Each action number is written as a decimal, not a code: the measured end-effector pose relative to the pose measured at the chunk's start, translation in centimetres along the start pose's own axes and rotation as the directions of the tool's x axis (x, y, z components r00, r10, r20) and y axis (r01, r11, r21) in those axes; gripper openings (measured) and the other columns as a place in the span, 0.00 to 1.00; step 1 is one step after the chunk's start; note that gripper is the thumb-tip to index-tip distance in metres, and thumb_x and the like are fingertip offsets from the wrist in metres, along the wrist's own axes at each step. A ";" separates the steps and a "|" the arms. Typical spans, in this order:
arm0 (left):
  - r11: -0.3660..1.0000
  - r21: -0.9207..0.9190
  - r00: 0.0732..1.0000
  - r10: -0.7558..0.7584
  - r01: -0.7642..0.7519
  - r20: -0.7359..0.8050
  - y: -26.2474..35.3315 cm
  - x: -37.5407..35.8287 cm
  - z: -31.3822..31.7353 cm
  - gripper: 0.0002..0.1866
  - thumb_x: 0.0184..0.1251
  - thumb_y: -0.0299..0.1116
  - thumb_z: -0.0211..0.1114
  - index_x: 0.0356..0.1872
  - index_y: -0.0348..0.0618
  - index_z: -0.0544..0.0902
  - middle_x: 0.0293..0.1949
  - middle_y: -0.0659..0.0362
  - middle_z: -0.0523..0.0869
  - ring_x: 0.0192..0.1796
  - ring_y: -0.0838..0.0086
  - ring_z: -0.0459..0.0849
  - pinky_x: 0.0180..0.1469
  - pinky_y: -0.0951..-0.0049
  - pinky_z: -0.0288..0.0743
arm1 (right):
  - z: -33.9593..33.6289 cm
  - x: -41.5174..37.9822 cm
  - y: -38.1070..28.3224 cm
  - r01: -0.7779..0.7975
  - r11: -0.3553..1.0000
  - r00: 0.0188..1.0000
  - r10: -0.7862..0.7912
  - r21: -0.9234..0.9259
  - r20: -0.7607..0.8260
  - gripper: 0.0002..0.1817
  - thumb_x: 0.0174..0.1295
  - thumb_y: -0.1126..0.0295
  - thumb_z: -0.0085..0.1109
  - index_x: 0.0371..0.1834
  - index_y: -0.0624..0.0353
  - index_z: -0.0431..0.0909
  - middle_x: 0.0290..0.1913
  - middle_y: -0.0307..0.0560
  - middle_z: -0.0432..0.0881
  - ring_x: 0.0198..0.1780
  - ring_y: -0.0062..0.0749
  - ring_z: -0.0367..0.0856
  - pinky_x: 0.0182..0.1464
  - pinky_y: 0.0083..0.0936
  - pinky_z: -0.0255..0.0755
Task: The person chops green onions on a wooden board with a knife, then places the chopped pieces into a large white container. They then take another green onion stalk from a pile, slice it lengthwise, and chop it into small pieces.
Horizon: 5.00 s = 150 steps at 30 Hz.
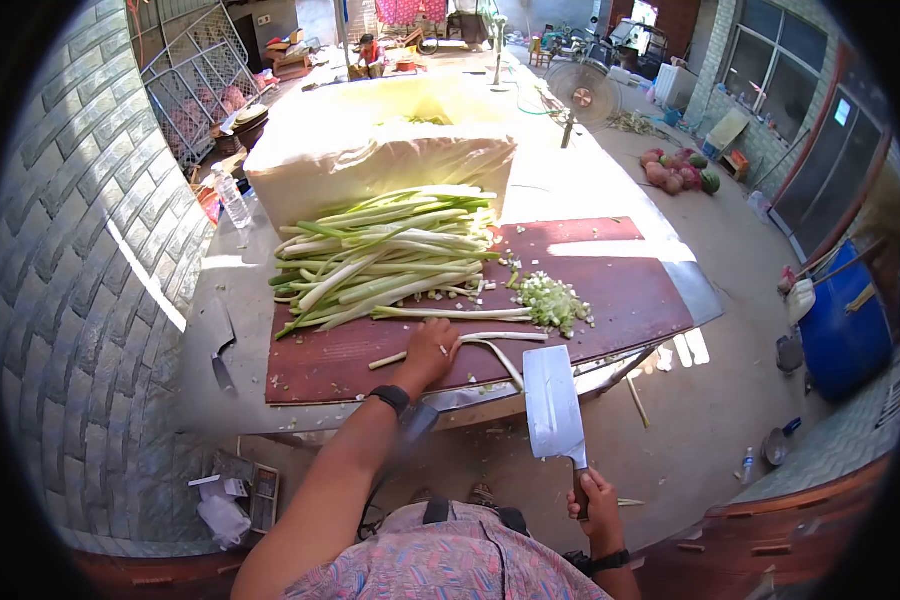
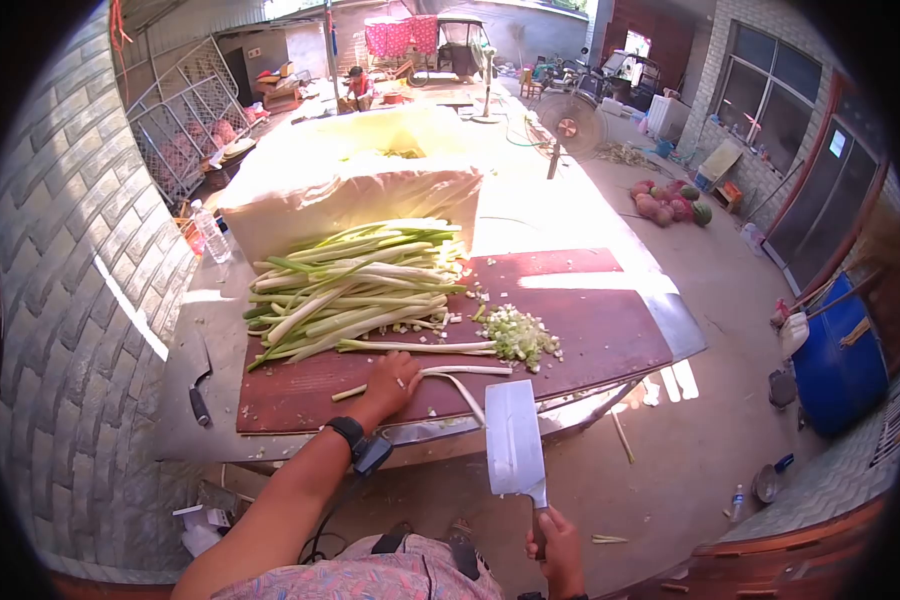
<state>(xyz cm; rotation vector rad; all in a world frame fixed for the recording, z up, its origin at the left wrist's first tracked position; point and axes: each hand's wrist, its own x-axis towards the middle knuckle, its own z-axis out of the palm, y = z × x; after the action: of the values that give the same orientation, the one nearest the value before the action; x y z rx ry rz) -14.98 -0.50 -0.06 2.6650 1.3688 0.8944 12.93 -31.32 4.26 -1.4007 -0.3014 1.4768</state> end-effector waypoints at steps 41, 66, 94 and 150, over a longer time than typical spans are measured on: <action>0.978 -0.119 0.982 -0.181 0.174 -0.051 -0.1 -2.3 -1.9 0.07 0.50 0.27 0.65 0.32 0.40 0.78 0.31 0.50 0.80 0.38 0.52 0.80 0.42 0.54 0.75 | 11.3 3.3 -7.9 0.660 0.037 0.670 -0.482 -0.750 0.565 0.27 0.56 0.73 0.64 0.62 0.51 0.76 0.33 0.59 0.83 0.34 0.54 0.84 0.36 0.40 0.76; 0.962 0.014 0.953 -0.271 0.271 0.133 -1.4 -5.3 -5.6 0.09 0.53 0.29 0.66 0.34 0.41 0.77 0.38 0.50 0.79 0.41 0.52 0.79 0.42 0.54 0.74 | 14.6 9.7 -7.0 0.714 0.180 0.667 -0.468 -0.677 0.580 0.26 0.59 0.73 0.63 0.63 0.52 0.75 0.38 0.61 0.84 0.39 0.53 0.85 0.38 0.35 0.78; 0.994 0.111 0.999 0.013 -0.008 -0.043 4.3 7.1 2.5 0.39 0.47 0.48 0.76 0.61 0.43 0.74 0.57 0.50 0.77 0.59 0.55 0.74 0.59 0.56 0.69 | -1.5 3.6 -8.2 0.531 0.448 0.744 -0.652 -0.719 0.143 0.24 0.53 0.75 0.64 0.57 0.60 0.79 0.45 0.62 0.85 0.46 0.50 0.87 0.48 0.32 0.78; 0.995 -0.037 0.993 -0.090 0.094 0.080 3.4 1.4 0.3 0.29 0.56 0.37 0.70 0.61 0.44 0.76 0.57 0.49 0.78 0.56 0.54 0.77 0.55 0.57 0.72 | 5.5 8.7 -10.9 0.703 0.222 0.611 -0.676 -0.676 0.413 0.21 0.56 0.76 0.63 0.56 0.59 0.79 0.38 0.62 0.85 0.37 0.47 0.87 0.39 0.32 0.78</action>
<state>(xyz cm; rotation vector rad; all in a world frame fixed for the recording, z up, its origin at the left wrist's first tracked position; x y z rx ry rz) -11.68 -1.43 1.23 2.5546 1.4270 0.7916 15.42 -17.28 8.92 -1.5541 -1.5939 0.5191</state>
